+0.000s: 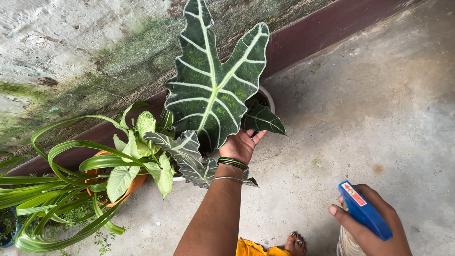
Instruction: The person waters several potted plants by spraying water from a spray bottle onto the leaves and soil while touching the leaves with their other hand.
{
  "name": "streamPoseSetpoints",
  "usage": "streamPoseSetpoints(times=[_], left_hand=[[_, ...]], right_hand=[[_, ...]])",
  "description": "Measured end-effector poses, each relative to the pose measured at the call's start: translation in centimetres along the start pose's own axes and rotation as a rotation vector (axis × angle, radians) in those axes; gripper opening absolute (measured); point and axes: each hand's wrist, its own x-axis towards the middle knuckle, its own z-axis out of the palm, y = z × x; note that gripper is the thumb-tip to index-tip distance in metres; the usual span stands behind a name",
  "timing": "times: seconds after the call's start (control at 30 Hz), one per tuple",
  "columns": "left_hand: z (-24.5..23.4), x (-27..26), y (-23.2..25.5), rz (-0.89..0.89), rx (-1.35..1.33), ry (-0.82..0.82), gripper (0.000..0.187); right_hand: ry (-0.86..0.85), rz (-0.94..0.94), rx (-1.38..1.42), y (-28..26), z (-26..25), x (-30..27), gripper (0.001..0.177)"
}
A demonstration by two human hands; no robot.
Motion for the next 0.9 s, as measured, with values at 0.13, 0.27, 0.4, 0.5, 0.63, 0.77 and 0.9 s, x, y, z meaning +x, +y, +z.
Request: streamPoseSetpoints(times=[0.13, 0.27, 0.4, 0.5, 0.63, 0.77, 0.9], left_hand=[[1.0, -0.9, -0.7, 0.026, 0.049, 0.005, 0.072], [0.1, -1.7, -3.8, -0.011, 0.099, 0.18, 0.069], [-1.0, -4.5, -7.6, -0.141, 0.371, 0.256, 0.07], [1.0, -9.4, -7.6, -0.344, 0.816, 0.097, 0.047], [5.3, -15.4, -1.8, 0.187, 0.974, -0.177, 0.046], [8.9, -16.5, 8.3, 0.735, 1.183, 0.014, 0.021], [10.4, -13.2, 13.6, 0.901, 1.552, 0.145, 0.042]], right_hand=[[-0.007, 0.03, 0.065, 0.9, -0.2, 0.1, 0.037], [-0.005, 0.059, -0.025, 2.1, -0.1, -0.5, 0.035], [-0.028, -0.107, -0.089, 1.2, -0.2, -1.9, 0.043], [0.01, -0.134, -0.009, -0.4, 0.1, -2.4, 0.043], [0.074, -0.202, 0.031, -1.8, 0.7, -3.2, 0.039], [0.087, -0.117, 0.054, -3.9, 0.7, -4.1, 0.039], [0.109, -0.069, 0.098, -5.6, 0.6, -5.3, 0.039]])
